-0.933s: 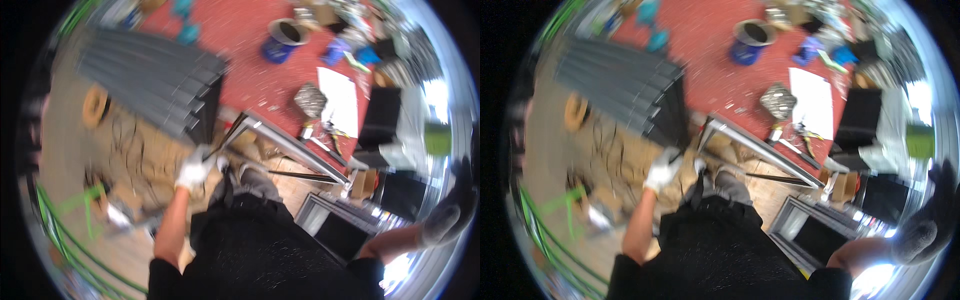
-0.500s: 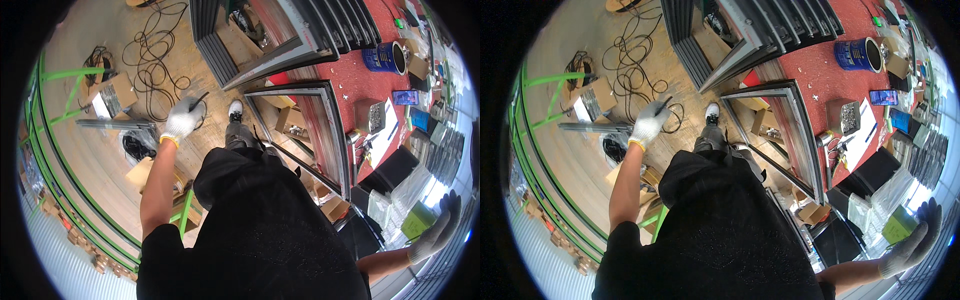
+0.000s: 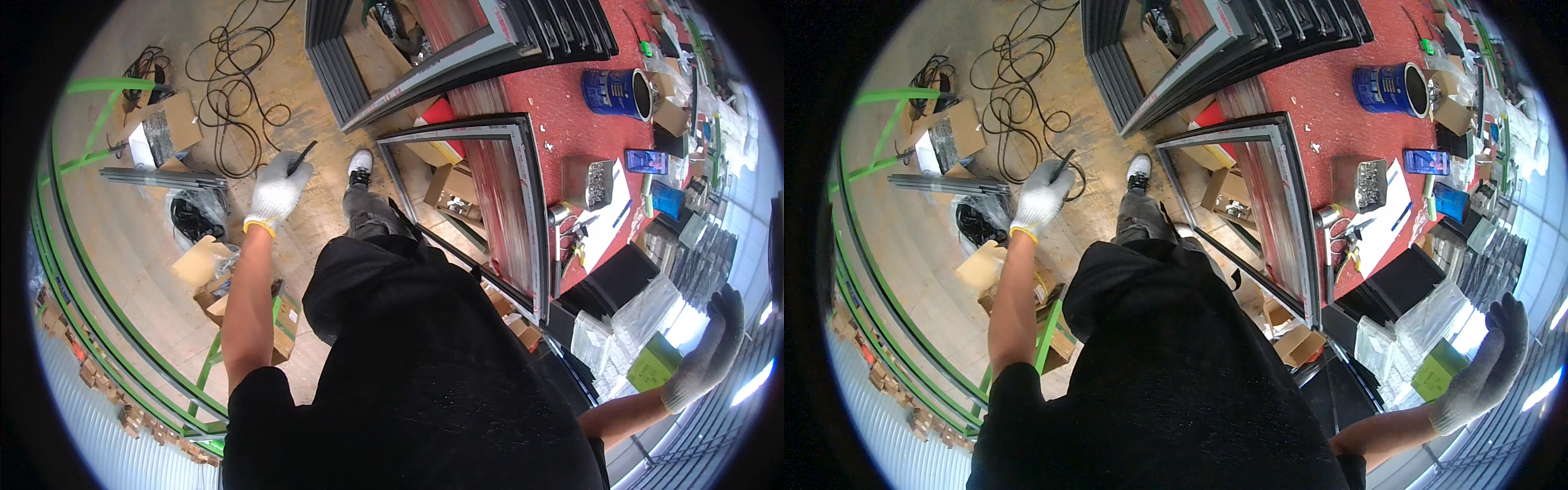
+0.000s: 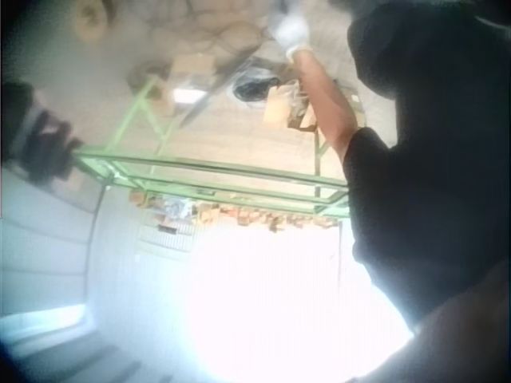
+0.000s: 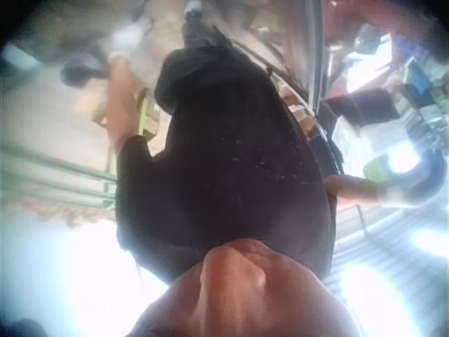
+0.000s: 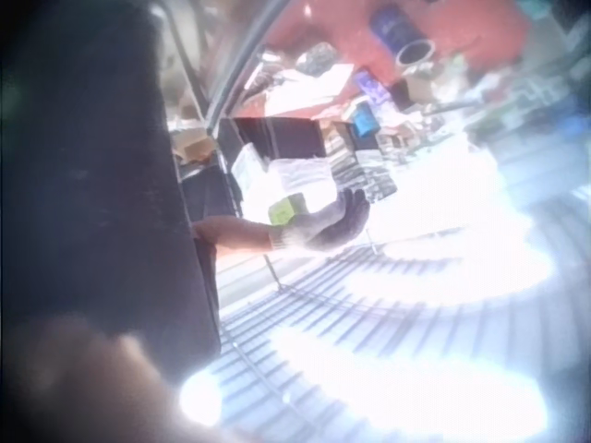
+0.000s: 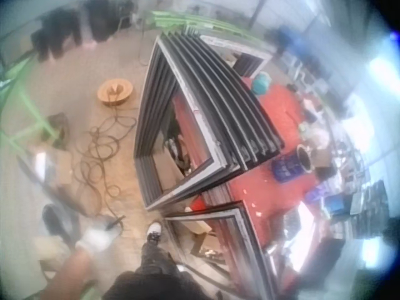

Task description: The person uses a pneumatic rivet gun to fasten metal window frame corners on a green jig, then stacks completed frames on a red workbench. The person repeats this process for multiple frames, handling each frame individually and securing each corner before moving to the next.

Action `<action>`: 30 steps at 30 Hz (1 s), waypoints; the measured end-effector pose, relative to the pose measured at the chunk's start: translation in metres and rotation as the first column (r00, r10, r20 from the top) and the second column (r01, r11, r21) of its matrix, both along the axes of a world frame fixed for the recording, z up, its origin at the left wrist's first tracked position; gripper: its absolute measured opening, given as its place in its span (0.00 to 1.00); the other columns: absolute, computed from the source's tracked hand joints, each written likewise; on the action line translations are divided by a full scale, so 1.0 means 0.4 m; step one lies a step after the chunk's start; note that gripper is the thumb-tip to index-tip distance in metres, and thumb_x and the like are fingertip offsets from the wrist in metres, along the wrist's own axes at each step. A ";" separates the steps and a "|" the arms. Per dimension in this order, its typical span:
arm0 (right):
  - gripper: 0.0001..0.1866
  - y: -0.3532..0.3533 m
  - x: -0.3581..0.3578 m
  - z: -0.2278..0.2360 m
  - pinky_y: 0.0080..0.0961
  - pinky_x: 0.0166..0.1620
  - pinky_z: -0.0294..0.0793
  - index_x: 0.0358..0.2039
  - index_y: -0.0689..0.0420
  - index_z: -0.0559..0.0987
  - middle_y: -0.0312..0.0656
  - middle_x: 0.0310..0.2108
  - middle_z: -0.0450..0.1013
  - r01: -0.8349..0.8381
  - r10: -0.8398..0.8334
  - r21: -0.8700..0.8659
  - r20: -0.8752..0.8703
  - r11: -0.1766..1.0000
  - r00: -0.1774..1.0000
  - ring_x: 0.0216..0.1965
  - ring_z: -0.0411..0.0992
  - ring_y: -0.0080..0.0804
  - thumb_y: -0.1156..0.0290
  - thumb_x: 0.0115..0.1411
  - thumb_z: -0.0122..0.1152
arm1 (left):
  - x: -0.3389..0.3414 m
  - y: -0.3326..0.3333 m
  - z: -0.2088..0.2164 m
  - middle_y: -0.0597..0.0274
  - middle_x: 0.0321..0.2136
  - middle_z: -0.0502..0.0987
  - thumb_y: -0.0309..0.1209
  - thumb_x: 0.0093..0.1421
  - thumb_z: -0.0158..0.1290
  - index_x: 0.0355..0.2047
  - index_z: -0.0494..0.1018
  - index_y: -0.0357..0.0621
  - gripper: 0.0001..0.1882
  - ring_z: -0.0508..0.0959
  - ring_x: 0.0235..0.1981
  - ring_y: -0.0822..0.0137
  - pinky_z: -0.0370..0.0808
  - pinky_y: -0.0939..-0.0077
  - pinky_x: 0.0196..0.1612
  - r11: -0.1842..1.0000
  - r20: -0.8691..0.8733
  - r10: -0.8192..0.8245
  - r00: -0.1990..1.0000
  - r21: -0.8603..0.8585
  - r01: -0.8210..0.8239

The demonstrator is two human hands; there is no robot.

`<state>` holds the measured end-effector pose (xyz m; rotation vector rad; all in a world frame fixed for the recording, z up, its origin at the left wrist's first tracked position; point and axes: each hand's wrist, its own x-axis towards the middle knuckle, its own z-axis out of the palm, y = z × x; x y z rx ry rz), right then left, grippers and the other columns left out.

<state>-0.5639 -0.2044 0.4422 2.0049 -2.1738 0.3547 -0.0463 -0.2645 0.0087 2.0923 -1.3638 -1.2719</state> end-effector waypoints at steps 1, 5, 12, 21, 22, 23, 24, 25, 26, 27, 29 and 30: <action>0.22 0.002 0.000 -0.004 0.35 0.60 0.81 0.66 0.68 0.74 0.53 0.60 0.78 0.008 -0.007 -0.022 0.024 1.000 1.000 0.57 0.80 0.42 0.71 0.77 0.48 | -0.001 0.006 -0.008 0.41 0.34 0.85 0.45 0.66 0.60 0.46 0.81 0.34 0.23 0.86 0.39 0.49 0.79 0.59 0.46 1.000 -0.013 0.018 1.000 0.012 -0.018; 0.22 -0.003 -0.003 -0.020 0.35 0.61 0.80 0.65 0.72 0.75 0.54 0.59 0.79 0.019 -0.009 -0.071 0.138 0.997 0.990 0.56 0.79 0.41 0.74 0.76 0.51 | -0.004 0.026 -0.036 0.41 0.36 0.85 0.45 0.67 0.60 0.46 0.81 0.34 0.23 0.86 0.41 0.45 0.79 0.57 0.46 0.998 0.016 -0.021 1.000 -0.062 0.022; 0.20 -0.020 0.019 -0.044 0.35 0.61 0.79 0.63 0.67 0.77 0.52 0.58 0.80 -0.010 0.048 -0.130 0.292 0.991 0.955 0.56 0.80 0.39 0.78 0.73 0.55 | -0.013 0.054 -0.067 0.45 0.47 0.85 0.40 0.70 0.59 0.55 0.78 0.32 0.22 0.84 0.49 0.56 0.76 0.65 0.56 0.999 0.022 -0.009 1.000 -0.050 0.010; 0.22 -0.075 0.053 -0.039 0.38 0.62 0.79 0.64 0.72 0.74 0.59 0.58 0.79 -0.160 0.211 -0.177 0.326 0.971 0.922 0.57 0.80 0.44 0.78 0.72 0.58 | -0.028 0.083 -0.072 0.47 0.41 0.84 0.42 0.70 0.58 0.53 0.78 0.33 0.23 0.83 0.43 0.56 0.76 0.64 0.51 0.994 -0.089 0.103 0.991 -0.013 -0.104; 0.23 -0.087 0.058 -0.039 0.38 0.62 0.79 0.65 0.72 0.74 0.60 0.59 0.79 -0.192 0.246 -0.187 0.335 0.964 0.910 0.57 0.80 0.45 0.77 0.72 0.58 | -0.028 0.085 -0.073 0.47 0.41 0.84 0.42 0.70 0.58 0.53 0.78 0.33 0.23 0.83 0.42 0.56 0.76 0.64 0.51 0.996 -0.085 0.086 0.993 -0.014 -0.088; 0.23 -0.101 0.064 -0.036 0.39 0.62 0.80 0.66 0.72 0.73 0.60 0.59 0.79 -0.222 0.280 -0.197 0.343 0.955 0.897 0.58 0.80 0.45 0.77 0.73 0.58 | -0.030 0.087 -0.074 0.47 0.40 0.84 0.42 0.70 0.58 0.52 0.78 0.32 0.23 0.82 0.42 0.56 0.76 0.64 0.51 0.997 -0.082 0.081 0.993 -0.003 -0.081; 0.24 -0.119 0.070 -0.029 0.40 0.61 0.80 0.66 0.72 0.73 0.61 0.59 0.78 -0.314 0.366 -0.197 0.356 0.929 0.860 0.58 0.80 0.47 0.75 0.73 0.58 | -0.030 0.088 -0.076 0.48 0.40 0.84 0.42 0.70 0.58 0.52 0.78 0.32 0.22 0.82 0.42 0.56 0.76 0.65 0.51 0.996 -0.086 0.091 0.992 0.020 -0.090; 0.25 -0.143 0.075 -0.020 0.41 0.61 0.81 0.66 0.72 0.72 0.62 0.60 0.78 -0.402 0.448 -0.198 0.369 0.894 0.814 0.58 0.80 0.48 0.73 0.74 0.59 | -0.031 0.092 -0.079 0.48 0.40 0.84 0.41 0.70 0.58 0.51 0.77 0.32 0.22 0.82 0.42 0.57 0.76 0.65 0.51 0.997 -0.088 0.079 0.993 -0.002 -0.080; 0.26 -0.167 0.083 -0.008 0.42 0.60 0.82 0.67 0.72 0.72 0.63 0.60 0.77 -0.484 0.525 -0.206 0.378 0.851 0.763 0.59 0.80 0.49 0.71 0.74 0.59 | -0.032 0.095 -0.083 0.49 0.40 0.84 0.41 0.71 0.58 0.51 0.77 0.32 0.21 0.82 0.42 0.58 0.76 0.66 0.51 0.996 -0.097 0.084 0.992 -0.012 -0.086; 0.29 -0.193 0.090 0.001 0.44 0.60 0.82 0.69 0.71 0.70 0.65 0.61 0.76 -0.565 0.587 -0.196 0.438 0.802 0.681 0.59 0.80 0.52 0.66 0.74 0.60 | -0.032 0.099 -0.088 0.50 0.39 0.84 0.40 0.71 0.58 0.51 0.77 0.32 0.21 0.82 0.42 0.59 0.76 0.66 0.51 0.996 -0.109 0.087 0.990 -0.022 -0.090; 0.37 -0.245 0.104 0.035 0.49 0.60 0.81 0.74 0.65 0.63 0.65 0.65 0.73 -0.740 0.678 -0.144 0.543 0.657 0.496 0.61 0.78 0.55 0.53 0.75 0.59 | -0.034 0.106 -0.106 0.52 0.40 0.84 0.39 0.71 0.58 0.50 0.77 0.32 0.20 0.82 0.42 0.61 0.76 0.67 0.51 0.994 -0.107 0.102 0.989 -0.021 -0.105; 0.37 -0.150 0.157 0.100 0.49 0.60 0.81 0.74 0.65 0.63 0.65 0.65 0.73 -0.682 0.621 -0.117 0.544 0.722 0.565 0.61 0.78 0.55 0.53 0.75 0.59 | -0.036 0.112 -0.116 0.53 0.40 0.84 0.39 0.71 0.58 0.50 0.77 0.32 0.19 0.82 0.42 0.62 0.76 0.68 0.50 0.994 -0.101 0.103 0.990 -0.029 -0.106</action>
